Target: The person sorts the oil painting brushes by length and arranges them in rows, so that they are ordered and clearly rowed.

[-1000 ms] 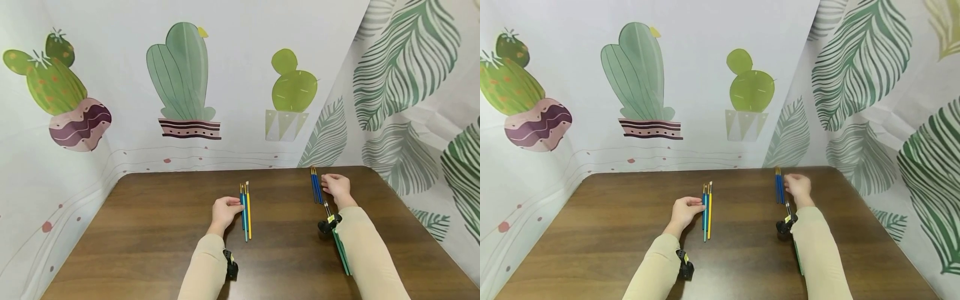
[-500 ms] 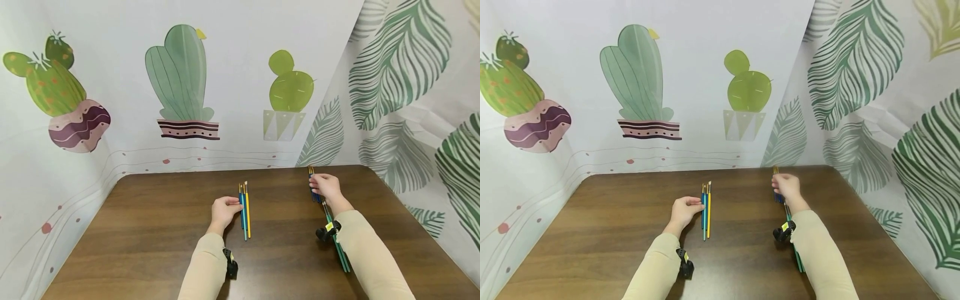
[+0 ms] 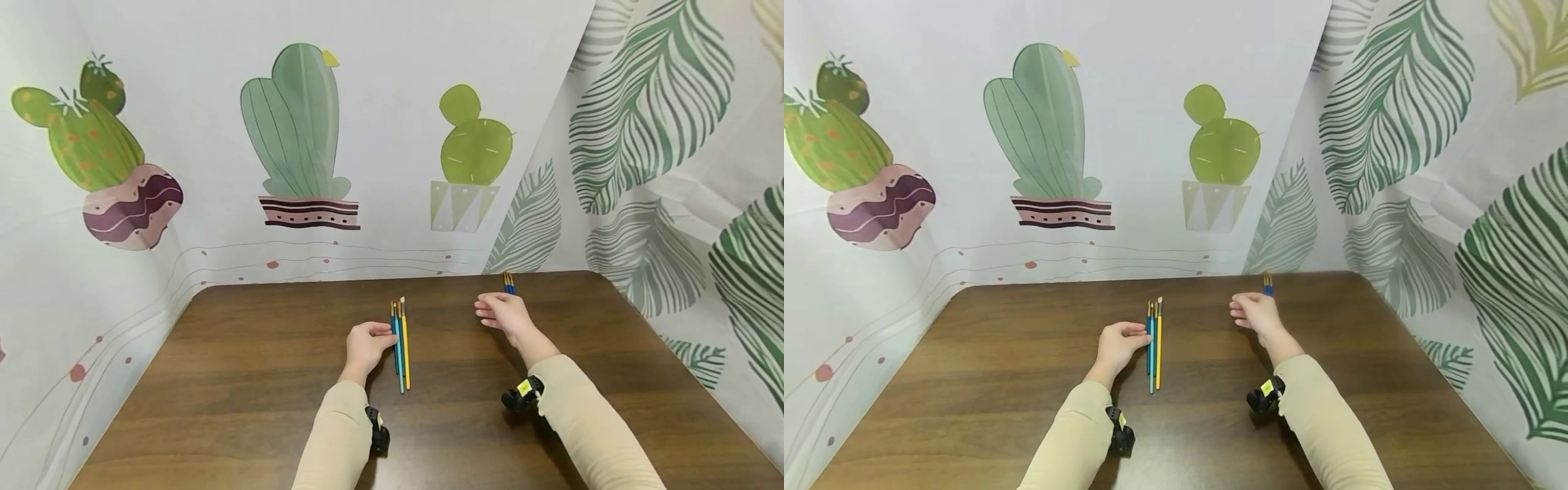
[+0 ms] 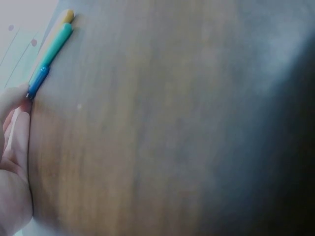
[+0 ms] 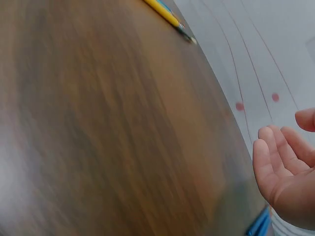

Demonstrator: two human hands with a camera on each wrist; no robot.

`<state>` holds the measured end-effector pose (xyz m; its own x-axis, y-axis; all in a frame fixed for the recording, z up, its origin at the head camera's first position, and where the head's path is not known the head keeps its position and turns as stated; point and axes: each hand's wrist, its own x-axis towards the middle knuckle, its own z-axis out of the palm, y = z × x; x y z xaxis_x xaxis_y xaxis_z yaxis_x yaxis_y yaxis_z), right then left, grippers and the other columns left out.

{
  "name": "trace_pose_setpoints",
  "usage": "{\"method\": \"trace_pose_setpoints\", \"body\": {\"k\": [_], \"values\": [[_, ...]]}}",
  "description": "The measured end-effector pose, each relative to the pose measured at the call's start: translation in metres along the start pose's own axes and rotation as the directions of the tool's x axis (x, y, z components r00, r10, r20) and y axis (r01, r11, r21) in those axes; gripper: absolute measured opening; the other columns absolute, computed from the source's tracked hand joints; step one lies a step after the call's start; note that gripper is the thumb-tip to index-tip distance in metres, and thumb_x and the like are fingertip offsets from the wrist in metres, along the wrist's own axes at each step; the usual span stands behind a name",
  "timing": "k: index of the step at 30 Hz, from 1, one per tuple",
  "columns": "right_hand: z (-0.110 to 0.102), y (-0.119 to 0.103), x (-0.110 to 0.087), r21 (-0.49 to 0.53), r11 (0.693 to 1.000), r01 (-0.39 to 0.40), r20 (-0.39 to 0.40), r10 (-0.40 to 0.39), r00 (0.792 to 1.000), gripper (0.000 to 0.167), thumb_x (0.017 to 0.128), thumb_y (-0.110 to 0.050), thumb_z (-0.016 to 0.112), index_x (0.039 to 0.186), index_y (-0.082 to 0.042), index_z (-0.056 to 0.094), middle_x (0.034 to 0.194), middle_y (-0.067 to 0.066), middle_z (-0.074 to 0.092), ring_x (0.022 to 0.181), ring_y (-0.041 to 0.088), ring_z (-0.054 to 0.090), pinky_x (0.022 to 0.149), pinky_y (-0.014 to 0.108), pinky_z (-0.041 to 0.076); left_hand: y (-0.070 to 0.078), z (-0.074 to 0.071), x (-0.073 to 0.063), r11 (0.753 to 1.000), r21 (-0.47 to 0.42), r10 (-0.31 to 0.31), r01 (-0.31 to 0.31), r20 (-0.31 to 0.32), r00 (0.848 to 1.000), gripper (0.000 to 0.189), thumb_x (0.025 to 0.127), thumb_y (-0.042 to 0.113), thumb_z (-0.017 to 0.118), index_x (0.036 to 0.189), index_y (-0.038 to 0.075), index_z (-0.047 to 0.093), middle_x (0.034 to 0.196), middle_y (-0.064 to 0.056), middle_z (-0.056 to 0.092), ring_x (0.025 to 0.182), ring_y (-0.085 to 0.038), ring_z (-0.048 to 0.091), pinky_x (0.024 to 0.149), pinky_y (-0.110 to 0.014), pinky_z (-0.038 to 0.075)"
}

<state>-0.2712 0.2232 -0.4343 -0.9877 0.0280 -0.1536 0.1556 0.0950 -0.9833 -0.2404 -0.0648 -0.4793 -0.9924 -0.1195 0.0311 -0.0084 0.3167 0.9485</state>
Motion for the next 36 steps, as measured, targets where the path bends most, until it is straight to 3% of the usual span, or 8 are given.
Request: {"method": "trace_pose_setpoints", "body": {"k": [10, 22, 36], "values": [[0.030, 0.003, -0.005, 0.010, 1.000, -0.017, 0.041, 0.017, 0.999, 0.043, 0.097, -0.017, 0.048, 0.130, 0.012, 0.046, 0.113, 0.019, 0.067, 0.078, 0.006, 0.067, 0.065, 0.021, 0.056, 0.002, 0.000, -0.001, 1.000, 0.022, 0.002, -0.001, -0.008, 1.000, 0.023, 0.074, 0.011, 0.079, 0.094, 0.002, 0.073, 0.085, -0.010, 0.073, 0.079, -0.016, 0.068, 0.074, -0.029, 0.054], [0.061, 0.005, -0.012, 0.010, 1.000, -0.030, 0.092, 0.029, 0.995, 0.041, 0.098, -0.016, 0.046, 0.129, 0.010, 0.047, 0.123, 0.027, 0.059, 0.081, 0.009, 0.066, 0.067, 0.022, 0.055, -0.001, 0.000, 0.002, 1.000, 0.006, -0.014, 0.014, 0.010, 1.000, 0.024, 0.075, 0.012, 0.078, 0.096, 0.002, 0.073, 0.087, -0.009, 0.073, 0.081, -0.016, 0.069, 0.077, -0.031, 0.055], [0.090, 0.005, -0.014, 0.030, 0.998, -0.052, 0.122, 0.048, 0.991, 0.040, 0.098, -0.016, 0.045, 0.130, 0.008, 0.048, 0.129, 0.029, 0.054, 0.100, 0.023, 0.066, 0.075, 0.027, 0.056, -0.001, 0.001, 0.001, 1.000, 0.010, -0.016, 0.016, 0.009, 1.000, 0.023, 0.075, 0.013, 0.079, 0.096, 0.003, 0.073, 0.086, -0.009, 0.073, 0.081, -0.016, 0.068, 0.076, -0.031, 0.055]]}}
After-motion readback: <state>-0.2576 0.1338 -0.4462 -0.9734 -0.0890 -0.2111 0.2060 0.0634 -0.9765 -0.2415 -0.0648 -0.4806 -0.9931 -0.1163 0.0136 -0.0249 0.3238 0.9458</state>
